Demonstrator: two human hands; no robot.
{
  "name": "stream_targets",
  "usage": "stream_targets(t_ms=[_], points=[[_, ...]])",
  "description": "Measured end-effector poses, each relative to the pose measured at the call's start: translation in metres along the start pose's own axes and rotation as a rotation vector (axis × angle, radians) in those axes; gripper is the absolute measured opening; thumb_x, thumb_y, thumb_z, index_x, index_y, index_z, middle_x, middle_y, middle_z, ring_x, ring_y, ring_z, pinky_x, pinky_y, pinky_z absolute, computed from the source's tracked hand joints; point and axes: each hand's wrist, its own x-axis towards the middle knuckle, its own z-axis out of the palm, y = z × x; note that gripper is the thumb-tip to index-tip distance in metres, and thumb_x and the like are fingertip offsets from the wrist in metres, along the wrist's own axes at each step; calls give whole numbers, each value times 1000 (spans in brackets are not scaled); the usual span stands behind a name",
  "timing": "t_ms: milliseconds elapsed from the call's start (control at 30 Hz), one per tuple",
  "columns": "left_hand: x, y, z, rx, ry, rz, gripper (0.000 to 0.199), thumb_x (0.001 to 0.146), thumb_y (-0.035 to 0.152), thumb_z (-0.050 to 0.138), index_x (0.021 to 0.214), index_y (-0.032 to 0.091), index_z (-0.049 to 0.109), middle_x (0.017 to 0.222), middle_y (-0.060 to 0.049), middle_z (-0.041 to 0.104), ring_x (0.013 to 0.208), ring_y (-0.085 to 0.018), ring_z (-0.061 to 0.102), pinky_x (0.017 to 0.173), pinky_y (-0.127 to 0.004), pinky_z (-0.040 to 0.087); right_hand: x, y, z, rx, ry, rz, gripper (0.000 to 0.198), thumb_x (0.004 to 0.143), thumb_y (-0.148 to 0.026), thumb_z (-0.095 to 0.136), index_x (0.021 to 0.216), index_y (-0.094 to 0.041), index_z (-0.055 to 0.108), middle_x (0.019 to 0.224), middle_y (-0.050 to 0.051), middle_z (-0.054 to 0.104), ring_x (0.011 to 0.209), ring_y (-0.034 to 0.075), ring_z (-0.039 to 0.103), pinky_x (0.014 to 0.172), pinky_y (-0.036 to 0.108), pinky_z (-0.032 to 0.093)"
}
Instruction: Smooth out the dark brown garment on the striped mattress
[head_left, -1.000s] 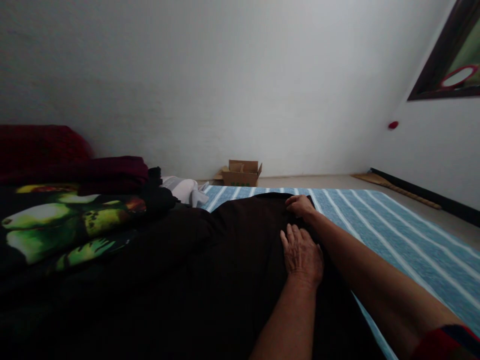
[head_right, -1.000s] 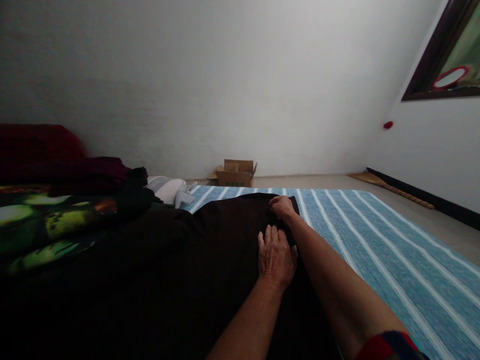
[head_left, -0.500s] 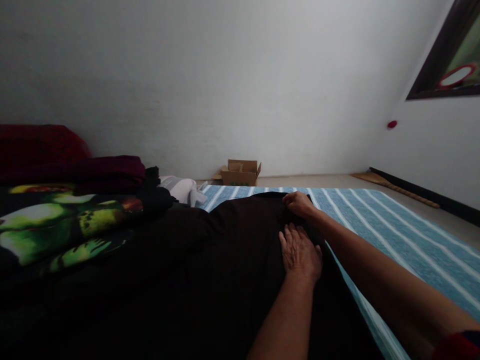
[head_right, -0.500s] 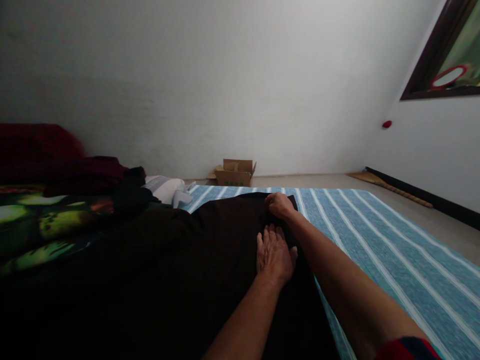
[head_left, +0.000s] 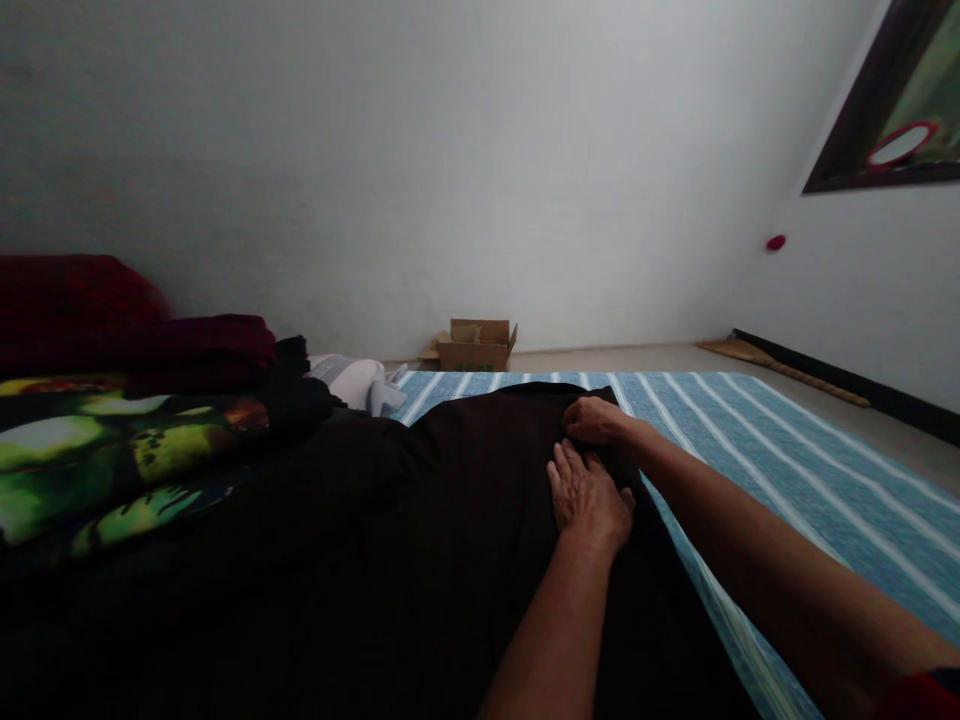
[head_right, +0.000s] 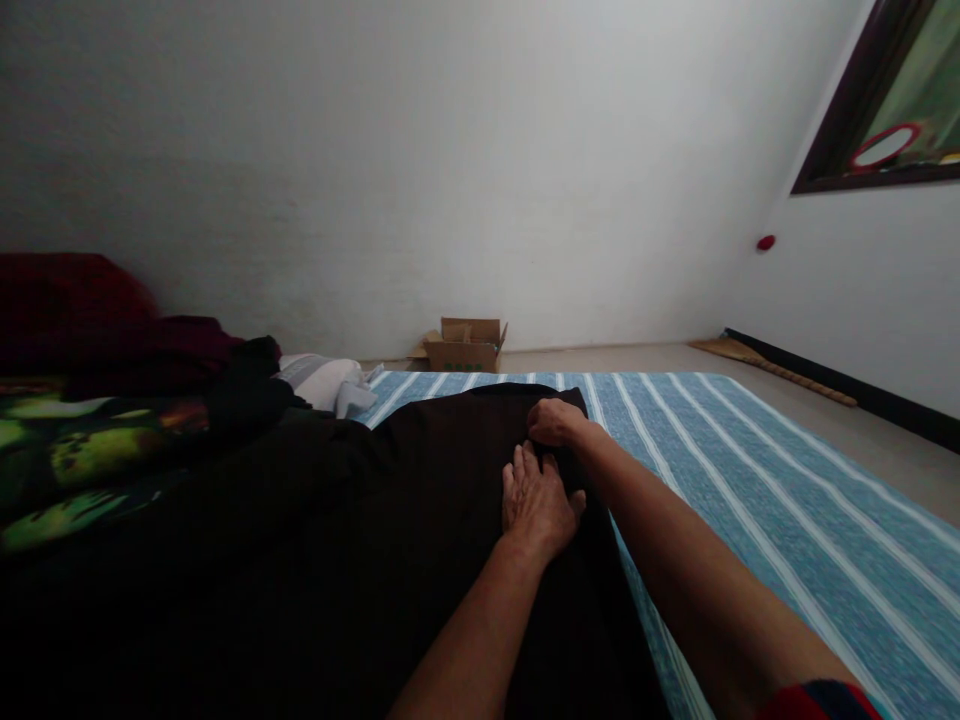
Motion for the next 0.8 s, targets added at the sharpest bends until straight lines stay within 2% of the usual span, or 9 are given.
stream_targets(t_ms=[133, 233, 300, 400, 467, 533, 667, 800], points=[[4, -4, -9, -9, -30, 17, 73, 73, 53, 56, 128, 8, 41, 142, -23, 29, 133, -35, 22, 104, -49, 22, -1, -1, 5, -33, 73, 84, 19, 86, -32, 55, 87, -15, 63, 87, 4, 65, 82, 16, 61, 74, 35, 49], [6, -8, -15, -10, 47, 20, 52, 83, 51, 43, 115, 11, 53, 127, -18, 51, 121, -30, 42, 98, -45, 32, -1, 0, 10, -28, 129, 122, 15, 84, -27, 55, 87, -15, 65, 88, 5, 66, 83, 17, 62, 74, 34, 48], [8, -10, -15, 6, 97, 22, 39, 90, 38, 34, 108, 13, 56, 120, -15, 57, 115, -26, 48, 95, -43, 35, -2, 2, 13, -16, 166, 134, 13, 81, -20, 55, 85, -16, 67, 88, 7, 68, 84, 19, 62, 73, 31, 47], [9, -13, -9, 52, 89, 50, 37, 90, 29, 33, 116, 11, 53, 134, -15, 45, 126, -25, 37, 101, -46, 29, -4, 6, 14, 13, 237, 143, 19, 76, -13, 53, 84, -19, 69, 91, 7, 69, 88, 20, 63, 72, 25, 44], [9, -15, -4, 67, 57, 62, 43, 89, 32, 35, 124, 10, 47, 141, -15, 36, 132, -25, 28, 104, -49, 21, -7, 8, 12, 35, 304, 166, 25, 78, -14, 49, 92, -21, 69, 95, 7, 69, 92, 20, 62, 74, 24, 43], [9, -15, -1, 73, 36, 65, 48, 89, 36, 34, 128, 10, 44, 143, -15, 33, 133, -25, 24, 106, -51, 18, -10, 10, 9, 51, 375, 195, 30, 82, -16, 43, 102, -21, 66, 101, 7, 67, 96, 20, 60, 77, 24, 42], [8, -15, 0, 91, 47, 60, 48, 89, 35, 33, 128, 10, 45, 142, -15, 35, 133, -25, 26, 106, -51, 17, -16, 6, 8, 61, 412, 166, 33, 85, -19, 40, 108, -23, 63, 105, 5, 66, 98, 18, 59, 79, 23, 41], [5, -12, -1, 84, 100, 66, 43, 88, 32, 36, 124, 12, 48, 137, -14, 42, 130, -26, 30, 106, -50, 18, -18, 2, 19, 35, 326, 75, 26, 77, -20, 52, 97, -26, 68, 100, 2, 66, 94, 18, 60, 76, 22, 41]])
